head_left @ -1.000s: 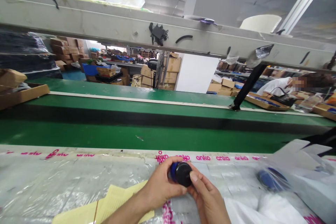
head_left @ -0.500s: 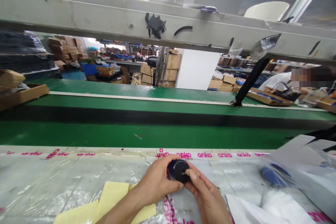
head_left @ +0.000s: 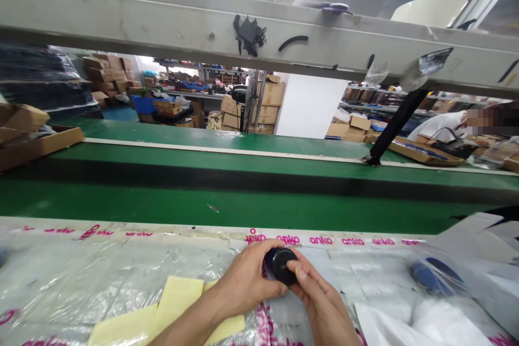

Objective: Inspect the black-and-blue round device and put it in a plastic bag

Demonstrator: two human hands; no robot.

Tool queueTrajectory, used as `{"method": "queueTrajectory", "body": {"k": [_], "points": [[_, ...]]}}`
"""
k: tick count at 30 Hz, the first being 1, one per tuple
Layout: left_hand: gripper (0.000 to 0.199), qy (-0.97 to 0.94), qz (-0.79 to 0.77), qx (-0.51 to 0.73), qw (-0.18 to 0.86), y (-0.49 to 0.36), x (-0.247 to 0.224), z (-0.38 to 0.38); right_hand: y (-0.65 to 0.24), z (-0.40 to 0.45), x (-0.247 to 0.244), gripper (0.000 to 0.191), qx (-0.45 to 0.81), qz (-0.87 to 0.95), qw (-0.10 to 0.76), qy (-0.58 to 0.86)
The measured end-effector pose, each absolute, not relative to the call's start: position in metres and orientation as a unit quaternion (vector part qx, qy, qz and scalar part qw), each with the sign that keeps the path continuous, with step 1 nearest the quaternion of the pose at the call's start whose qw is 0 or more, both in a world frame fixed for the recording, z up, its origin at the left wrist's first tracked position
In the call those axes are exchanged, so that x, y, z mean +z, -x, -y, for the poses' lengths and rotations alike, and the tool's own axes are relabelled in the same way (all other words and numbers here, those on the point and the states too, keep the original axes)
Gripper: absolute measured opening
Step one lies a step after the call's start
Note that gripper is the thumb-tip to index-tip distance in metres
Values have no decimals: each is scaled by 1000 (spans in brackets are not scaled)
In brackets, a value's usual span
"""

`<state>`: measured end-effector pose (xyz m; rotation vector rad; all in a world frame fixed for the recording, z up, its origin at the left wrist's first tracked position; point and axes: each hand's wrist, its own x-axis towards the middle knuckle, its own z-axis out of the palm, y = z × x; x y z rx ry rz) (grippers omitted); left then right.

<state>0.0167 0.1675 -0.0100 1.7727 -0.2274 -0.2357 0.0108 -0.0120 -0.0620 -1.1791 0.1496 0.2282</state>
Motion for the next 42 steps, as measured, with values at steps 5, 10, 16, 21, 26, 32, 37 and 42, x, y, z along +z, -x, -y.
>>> {"method": "queueTrajectory", "body": {"k": [5,10,16,21,26,32,37,42], "points": [[64,-769,95,-109,623,-17,-12,-167,-11,13,-66,51,107,-70,826,549],[64,-770,97,-108,621,-16,-15,-166,-11,13,-69,51,105,-69,823,554],[65,-786,93,-94,604,-16,-16,-167,-11,15,-72,49,105,-49,814,569],[66,-787,100,-95,602,-17,-16,-167,-10,16,-73,47,102,-42,807,580],[67,-784,97,-99,605,-18,-18,-167,-9,15,-72,48,94,-45,802,589],[67,-781,98,-103,608,-16,-17,-167,-9,15,-72,48,97,-52,811,575],[68,-787,100,-99,601,-16,-16,-167,-9,14,-70,46,94,-50,812,574],[68,-778,102,-99,612,-17,-19,-167,-9,13,-69,46,88,-59,811,575]]}}
